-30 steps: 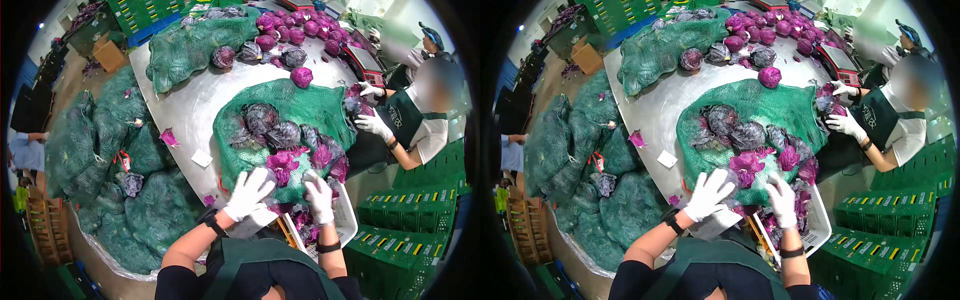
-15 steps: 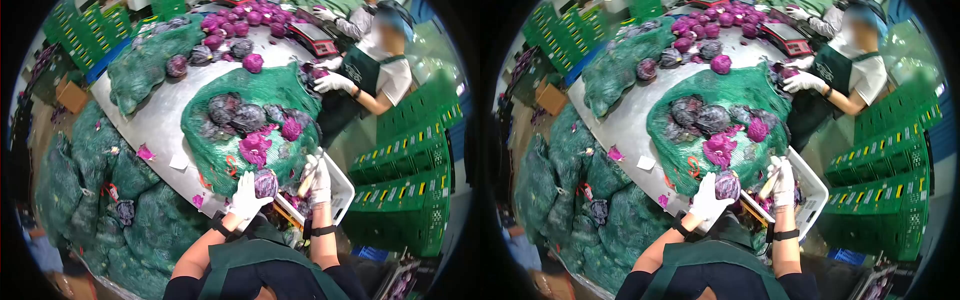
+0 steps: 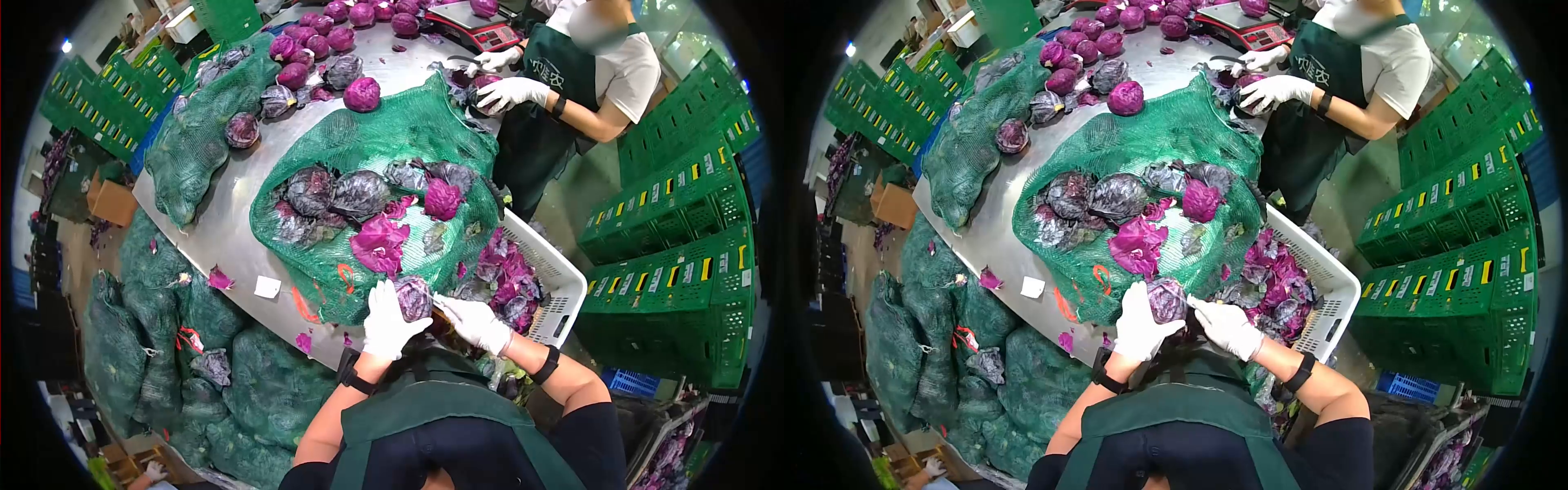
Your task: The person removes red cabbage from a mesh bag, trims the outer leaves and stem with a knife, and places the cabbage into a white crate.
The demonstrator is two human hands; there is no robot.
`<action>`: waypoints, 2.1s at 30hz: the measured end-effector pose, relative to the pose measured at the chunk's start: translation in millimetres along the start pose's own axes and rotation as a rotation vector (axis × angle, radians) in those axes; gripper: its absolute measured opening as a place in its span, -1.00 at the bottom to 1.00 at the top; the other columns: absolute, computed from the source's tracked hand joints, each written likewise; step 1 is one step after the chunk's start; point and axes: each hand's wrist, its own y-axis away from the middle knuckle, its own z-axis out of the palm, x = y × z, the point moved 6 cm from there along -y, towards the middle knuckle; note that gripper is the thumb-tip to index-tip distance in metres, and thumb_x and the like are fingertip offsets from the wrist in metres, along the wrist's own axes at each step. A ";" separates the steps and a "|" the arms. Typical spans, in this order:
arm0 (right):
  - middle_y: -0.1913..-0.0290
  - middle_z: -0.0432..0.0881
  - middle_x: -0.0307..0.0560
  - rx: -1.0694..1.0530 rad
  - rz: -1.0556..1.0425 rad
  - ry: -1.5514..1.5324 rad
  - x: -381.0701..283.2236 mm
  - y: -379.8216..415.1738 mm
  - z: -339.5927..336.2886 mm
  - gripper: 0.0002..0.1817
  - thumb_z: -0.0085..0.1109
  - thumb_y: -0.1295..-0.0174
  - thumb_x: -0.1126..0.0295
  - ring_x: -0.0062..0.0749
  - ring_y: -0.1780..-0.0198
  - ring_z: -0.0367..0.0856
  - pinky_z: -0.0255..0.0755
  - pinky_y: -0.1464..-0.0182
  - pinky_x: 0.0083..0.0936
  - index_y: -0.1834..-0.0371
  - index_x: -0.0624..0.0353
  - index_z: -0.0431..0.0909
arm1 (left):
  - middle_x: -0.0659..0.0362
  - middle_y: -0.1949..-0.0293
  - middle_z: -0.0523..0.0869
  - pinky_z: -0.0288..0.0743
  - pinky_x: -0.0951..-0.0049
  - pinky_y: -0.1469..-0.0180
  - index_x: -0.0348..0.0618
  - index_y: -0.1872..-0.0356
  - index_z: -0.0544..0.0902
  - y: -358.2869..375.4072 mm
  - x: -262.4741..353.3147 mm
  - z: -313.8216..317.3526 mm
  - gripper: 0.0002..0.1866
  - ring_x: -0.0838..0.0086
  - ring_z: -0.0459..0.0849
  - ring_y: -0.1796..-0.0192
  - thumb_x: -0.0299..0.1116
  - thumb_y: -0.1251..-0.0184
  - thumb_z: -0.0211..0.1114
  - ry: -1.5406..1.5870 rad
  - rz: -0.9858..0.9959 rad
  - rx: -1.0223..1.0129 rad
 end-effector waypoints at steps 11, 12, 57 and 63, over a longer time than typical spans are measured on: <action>0.60 0.51 0.00 -0.223 0.008 0.026 14.0 -19.2 10.8 -0.93 -0.05 -0.19 0.40 -0.02 0.53 0.55 0.43 0.49 -0.16 0.32 0.14 0.38 | -0.21 -0.12 0.40 0.27 0.10 -0.23 -0.43 -0.24 0.23 -3.1 0.1 4.5 0.17 -0.08 0.36 -0.18 0.17 0.37 0.54 -0.029 -0.034 0.131; 0.59 0.51 0.02 -0.253 0.032 0.066 16.6 -18.1 9.4 -0.92 -0.04 -0.19 0.41 -0.02 0.51 0.56 0.43 0.48 -0.15 0.32 0.15 0.38 | -0.21 -0.12 0.40 0.27 0.10 -0.23 -0.43 -0.24 0.23 -5.2 0.9 6.3 0.17 -0.08 0.36 -0.18 0.17 0.37 0.54 -0.028 -0.049 0.134; 0.17 0.60 0.17 -0.349 0.222 -0.651 -14.1 -52.7 42.0 -0.29 0.01 -0.31 0.06 -0.43 0.57 0.54 0.48 0.40 -0.48 -0.37 0.35 0.13 | -0.21 -0.24 0.28 0.16 0.20 -0.34 -0.43 -0.32 0.10 61.8 -27.6 21.0 0.03 0.07 0.29 -0.29 -0.05 0.06 0.49 0.431 -0.582 0.558; 0.56 0.52 -0.05 -0.187 0.440 -0.761 42.8 -49.9 49.8 -0.71 -0.05 -0.33 0.26 -0.42 0.62 0.53 0.46 0.54 -0.46 0.00 0.16 0.48 | -0.03 -0.23 0.29 0.27 0.30 -0.28 -0.25 -0.39 0.05 78.3 -68.5 30.0 -0.16 0.29 0.33 -0.23 -0.18 -0.20 0.33 1.135 -0.624 0.689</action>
